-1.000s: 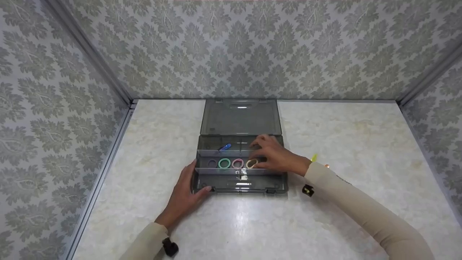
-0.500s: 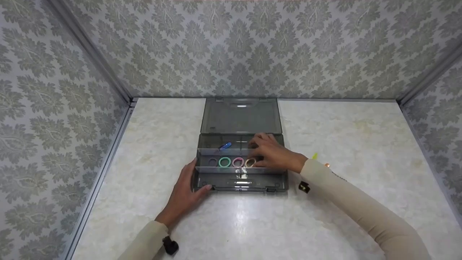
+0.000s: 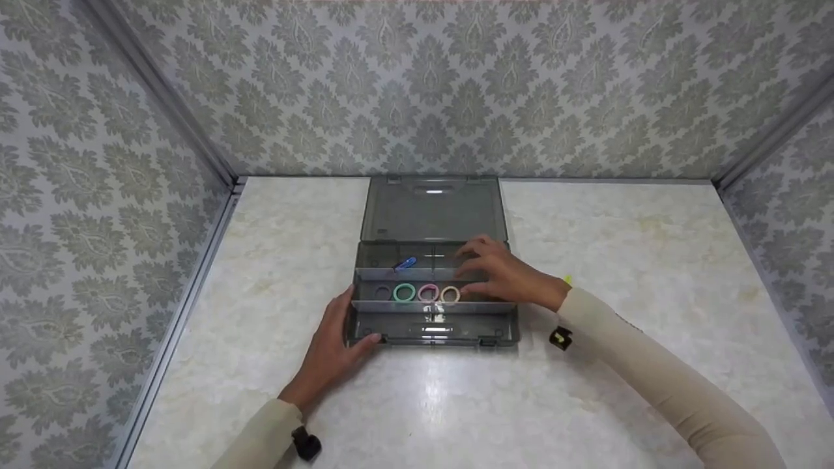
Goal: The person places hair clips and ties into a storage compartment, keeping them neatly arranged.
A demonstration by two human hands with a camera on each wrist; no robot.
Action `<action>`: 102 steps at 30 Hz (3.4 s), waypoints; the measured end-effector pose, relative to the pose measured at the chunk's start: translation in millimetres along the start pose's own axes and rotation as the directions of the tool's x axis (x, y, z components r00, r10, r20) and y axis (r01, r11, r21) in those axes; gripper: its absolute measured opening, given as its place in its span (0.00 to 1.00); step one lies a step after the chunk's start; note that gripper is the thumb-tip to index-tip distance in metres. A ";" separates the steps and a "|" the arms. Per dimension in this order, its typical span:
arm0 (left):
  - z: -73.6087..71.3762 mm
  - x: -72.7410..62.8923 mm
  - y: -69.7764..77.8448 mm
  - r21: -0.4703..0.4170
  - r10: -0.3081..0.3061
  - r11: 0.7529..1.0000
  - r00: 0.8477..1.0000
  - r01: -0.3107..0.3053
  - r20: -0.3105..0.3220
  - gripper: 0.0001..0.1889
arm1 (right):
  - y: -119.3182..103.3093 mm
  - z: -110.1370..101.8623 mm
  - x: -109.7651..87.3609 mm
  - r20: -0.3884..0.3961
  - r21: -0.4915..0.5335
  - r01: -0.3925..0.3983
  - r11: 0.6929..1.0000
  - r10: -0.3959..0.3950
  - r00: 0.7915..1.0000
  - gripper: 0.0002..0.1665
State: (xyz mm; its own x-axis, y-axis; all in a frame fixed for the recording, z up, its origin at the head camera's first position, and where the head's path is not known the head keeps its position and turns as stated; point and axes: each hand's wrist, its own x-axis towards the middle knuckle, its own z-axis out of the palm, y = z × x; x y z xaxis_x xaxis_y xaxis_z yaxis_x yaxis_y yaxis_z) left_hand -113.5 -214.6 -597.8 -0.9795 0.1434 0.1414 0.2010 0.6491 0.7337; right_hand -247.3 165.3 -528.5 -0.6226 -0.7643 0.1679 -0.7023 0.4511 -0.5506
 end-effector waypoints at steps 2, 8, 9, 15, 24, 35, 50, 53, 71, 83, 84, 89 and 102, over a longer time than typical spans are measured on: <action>0.1 0.5 -0.2 0.003 0.003 1.000 1.000 -0.003 -0.002 0.56 | 4.4 -3.8 -4.8 -0.056 0.025 0.015 1.000 -0.014 0.998 0.16; 1.2 1.8 -1.1 0.004 0.004 1.000 1.000 -0.004 -0.001 0.57 | 17.2 -16.2 -22.8 -0.211 0.080 0.015 0.997 0.002 0.977 0.15; 1.4 1.8 -1.5 0.004 0.005 1.000 1.000 -0.005 -0.003 0.57 | 19.1 -18.4 -26.0 -0.232 0.091 0.003 0.996 0.018 0.972 0.14; 1.3 0.1 -2.7 0.010 0.017 1.000 1.000 -0.017 -0.008 0.56 | 27.0 -29.8 -46.5 -0.269 0.199 -0.093 0.976 0.145 0.952 0.16; 1.1 -0.6 -1.5 0.002 0.018 1.000 1.000 -0.018 -0.003 0.57 | 43.0 -32.4 -74.8 -0.311 0.242 -0.146 0.959 0.220 0.925 0.17; -0.4 0.1 -2.6 0.000 0.037 0.999 0.999 -0.037 -0.009 0.56 | 59.3 -24.1 -103.1 -0.319 0.216 -0.231 0.949 0.293 0.901 0.18; 3.2 -0.4 -4.2 0.013 0.028 1.000 0.999 -0.028 -0.016 0.56 | 66.7 -9.8 -125.2 -0.243 0.225 -0.263 0.938 0.316 0.917 0.22; 3.8 -0.1 -4.3 0.011 0.025 1.000 1.000 -0.024 -0.014 0.56 | 66.7 -9.2 -126.2 -0.229 0.210 -0.277 0.938 0.323 0.918 0.23; 4.2 -0.8 -7.0 0.016 0.037 0.999 0.999 -0.036 -0.019 0.56 | 68.5 -2.3 -124.3 -0.265 0.106 -0.270 0.957 0.289 0.920 0.20; 2.6 -0.7 -4.3 0.013 0.017 1.000 1.000 -0.017 -0.010 0.56 | 62.8 -21.7 -118.5 -0.419 0.101 -0.176 0.979 0.203 0.885 0.16; 2.6 -0.6 -4.5 0.015 0.018 1.000 1.000 -0.018 -0.012 0.57 | 61.4 -25.3 -117.8 -0.432 0.097 -0.176 0.980 0.201 0.879 0.16; 3.2 -0.3 -5.3 0.023 0.020 1.000 1.000 -0.019 -0.018 0.56 | 52.6 -36.8 -113.6 -0.444 0.105 -0.172 0.980 0.201 0.873 0.17; 2.3 -0.8 -5.1 0.007 0.015 1.000 1.000 -0.015 -0.011 0.56 | 27.1 -27.4 -98.3 -0.381 0.050 -0.096 0.994 0.108 0.918 0.17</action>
State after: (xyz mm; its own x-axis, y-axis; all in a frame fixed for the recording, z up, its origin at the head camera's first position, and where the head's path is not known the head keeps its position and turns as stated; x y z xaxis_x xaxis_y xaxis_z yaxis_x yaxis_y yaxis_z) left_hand -113.7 -216.3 -603.2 -0.9765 0.1451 0.1593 0.2155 0.6525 0.7265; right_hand -214.6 265.3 -537.5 -0.7790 -0.4773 0.4066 -0.6212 0.4993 -0.6041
